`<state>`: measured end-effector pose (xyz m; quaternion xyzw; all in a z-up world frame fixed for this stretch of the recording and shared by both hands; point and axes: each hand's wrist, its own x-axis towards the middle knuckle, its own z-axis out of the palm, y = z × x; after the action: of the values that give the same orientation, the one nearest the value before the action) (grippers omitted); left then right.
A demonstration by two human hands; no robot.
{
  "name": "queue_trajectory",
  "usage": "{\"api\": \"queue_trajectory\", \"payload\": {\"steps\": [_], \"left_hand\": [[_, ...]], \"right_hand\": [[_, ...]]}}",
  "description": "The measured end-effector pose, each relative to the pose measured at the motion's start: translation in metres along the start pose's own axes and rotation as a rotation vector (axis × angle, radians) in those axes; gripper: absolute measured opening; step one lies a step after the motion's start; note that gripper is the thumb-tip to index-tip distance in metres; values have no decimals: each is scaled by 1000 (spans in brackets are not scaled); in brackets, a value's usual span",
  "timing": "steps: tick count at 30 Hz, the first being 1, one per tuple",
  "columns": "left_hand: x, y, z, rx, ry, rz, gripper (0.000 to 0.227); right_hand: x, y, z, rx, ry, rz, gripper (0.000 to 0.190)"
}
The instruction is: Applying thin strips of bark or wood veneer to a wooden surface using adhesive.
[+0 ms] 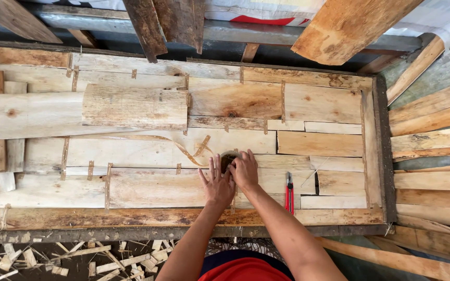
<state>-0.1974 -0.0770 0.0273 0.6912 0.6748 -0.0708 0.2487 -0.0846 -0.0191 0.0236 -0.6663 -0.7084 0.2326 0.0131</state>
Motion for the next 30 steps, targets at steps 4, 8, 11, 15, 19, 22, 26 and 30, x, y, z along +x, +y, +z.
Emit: {"api": "queue_trajectory", "payload": {"steps": [4, 8, 11, 15, 19, 22, 26, 30], "left_hand": [[0, 1, -2, -16, 2, 11, 59], [0, 0, 1, -47, 25, 4, 61], [-2, 0, -8, -43, 46, 3, 60], [-4, -1, -5, -151, 122, -11, 54], [8, 23, 3, -270, 360, 30, 50], [25, 59, 13, -320, 491, 155, 46], [50, 125, 20, -466, 422, 341, 46], [87, 186, 33, -447, 314, 371, 51]], "right_hand": [[2, -1, 5, -13, 70, -22, 19], [7, 9, 22, -49, 146, -104, 16], [2, 8, 15, 30, 215, -171, 15], [-5, 7, -13, 234, 299, -226, 16], [0, 47, -22, 299, 443, -266, 17], [0, 87, -40, 384, 426, -173, 23], [-2, 147, -63, 406, 496, -29, 35], [6, 214, -79, 383, 476, 61, 44]]}}
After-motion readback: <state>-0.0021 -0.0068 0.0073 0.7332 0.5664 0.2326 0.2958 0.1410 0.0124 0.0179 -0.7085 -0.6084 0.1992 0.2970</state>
